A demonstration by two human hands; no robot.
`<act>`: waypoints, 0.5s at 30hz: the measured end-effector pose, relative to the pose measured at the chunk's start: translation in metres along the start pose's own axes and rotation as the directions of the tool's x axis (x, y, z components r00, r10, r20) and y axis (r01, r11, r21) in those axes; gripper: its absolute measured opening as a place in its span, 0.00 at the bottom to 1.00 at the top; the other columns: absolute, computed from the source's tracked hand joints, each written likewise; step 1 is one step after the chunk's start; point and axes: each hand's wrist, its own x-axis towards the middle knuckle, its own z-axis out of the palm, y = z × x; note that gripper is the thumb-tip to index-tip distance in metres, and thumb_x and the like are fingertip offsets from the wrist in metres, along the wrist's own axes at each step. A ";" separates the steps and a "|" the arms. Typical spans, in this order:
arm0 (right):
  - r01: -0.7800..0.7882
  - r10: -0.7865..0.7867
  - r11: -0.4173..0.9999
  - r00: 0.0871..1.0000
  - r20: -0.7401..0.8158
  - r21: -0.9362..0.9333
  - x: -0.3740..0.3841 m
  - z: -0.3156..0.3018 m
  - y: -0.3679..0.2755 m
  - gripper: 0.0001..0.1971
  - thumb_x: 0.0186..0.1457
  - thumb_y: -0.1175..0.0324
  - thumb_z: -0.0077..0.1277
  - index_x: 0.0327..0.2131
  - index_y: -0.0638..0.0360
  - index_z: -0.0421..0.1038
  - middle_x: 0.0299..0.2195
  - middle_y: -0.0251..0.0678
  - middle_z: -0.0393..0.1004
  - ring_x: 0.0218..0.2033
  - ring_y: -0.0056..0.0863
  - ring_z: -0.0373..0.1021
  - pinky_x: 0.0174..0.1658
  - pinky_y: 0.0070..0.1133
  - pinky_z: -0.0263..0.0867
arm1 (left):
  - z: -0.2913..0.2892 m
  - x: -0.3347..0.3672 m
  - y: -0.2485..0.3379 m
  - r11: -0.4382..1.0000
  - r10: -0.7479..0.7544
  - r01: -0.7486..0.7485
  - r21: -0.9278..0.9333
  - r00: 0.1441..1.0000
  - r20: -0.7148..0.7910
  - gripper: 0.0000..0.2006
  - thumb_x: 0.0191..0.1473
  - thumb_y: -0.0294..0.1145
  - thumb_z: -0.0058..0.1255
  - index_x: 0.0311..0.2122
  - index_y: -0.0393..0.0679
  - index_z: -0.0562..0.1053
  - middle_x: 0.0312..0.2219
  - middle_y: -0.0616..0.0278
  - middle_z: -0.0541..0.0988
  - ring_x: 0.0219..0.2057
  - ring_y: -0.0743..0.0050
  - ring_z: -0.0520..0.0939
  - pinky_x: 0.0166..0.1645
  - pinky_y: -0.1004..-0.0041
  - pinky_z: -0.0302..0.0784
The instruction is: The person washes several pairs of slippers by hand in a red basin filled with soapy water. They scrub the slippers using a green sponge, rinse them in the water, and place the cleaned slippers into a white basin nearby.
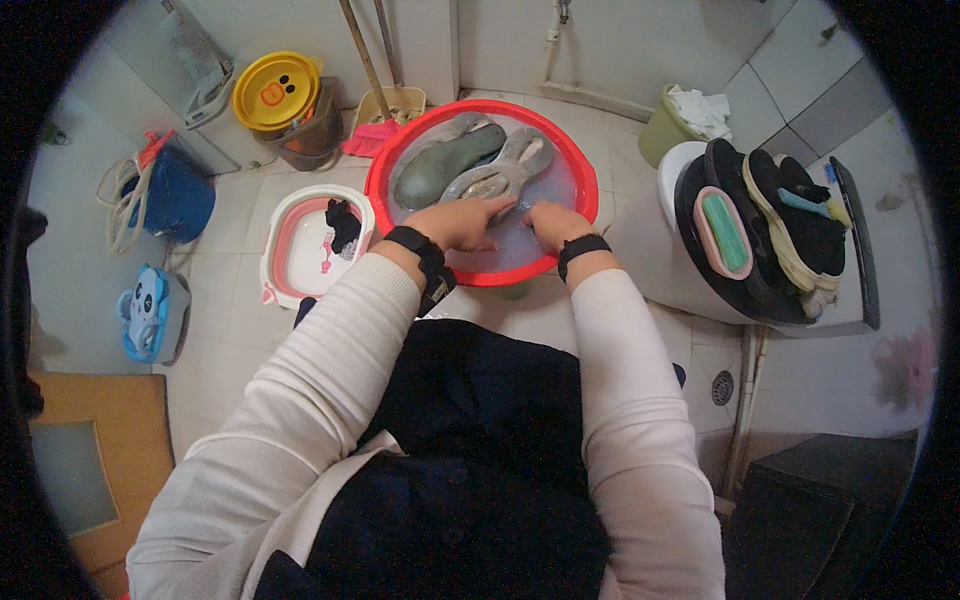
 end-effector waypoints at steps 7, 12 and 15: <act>0.130 0.047 0.938 0.872 -0.488 0.323 -0.007 -0.073 -0.021 0.11 0.46 0.68 0.56 0.35 0.61 0.75 0.31 0.48 0.76 0.35 0.45 0.73 0.40 0.32 0.67 | -0.004 0.013 0.011 0.887 0.118 -0.256 -0.383 0.930 -0.349 0.38 0.45 0.27 0.58 0.61 0.45 0.54 0.49 0.47 0.72 0.50 0.55 0.74 0.56 0.65 0.67; 0.280 0.029 0.850 0.821 -0.570 0.447 -0.018 -0.096 -0.041 0.11 0.46 0.69 0.58 0.34 0.63 0.76 0.30 0.45 0.77 0.30 0.35 0.74 0.36 0.25 0.68 | -0.002 0.027 0.017 0.738 0.006 -0.368 -0.566 0.842 -0.540 0.20 0.51 0.26 0.53 0.51 0.38 0.67 0.41 0.55 0.77 0.43 0.66 0.77 0.50 0.70 0.71; 0.377 0.015 0.718 0.833 -0.553 0.586 -0.017 -0.095 -0.047 0.14 0.44 0.74 0.59 0.38 0.64 0.75 0.30 0.41 0.77 0.30 0.27 0.72 0.37 0.22 0.68 | -0.007 0.029 0.018 0.658 -0.161 -0.362 -0.660 0.789 -0.593 0.16 0.53 0.25 0.49 0.48 0.38 0.69 0.36 0.59 0.77 0.37 0.69 0.78 0.42 0.72 0.74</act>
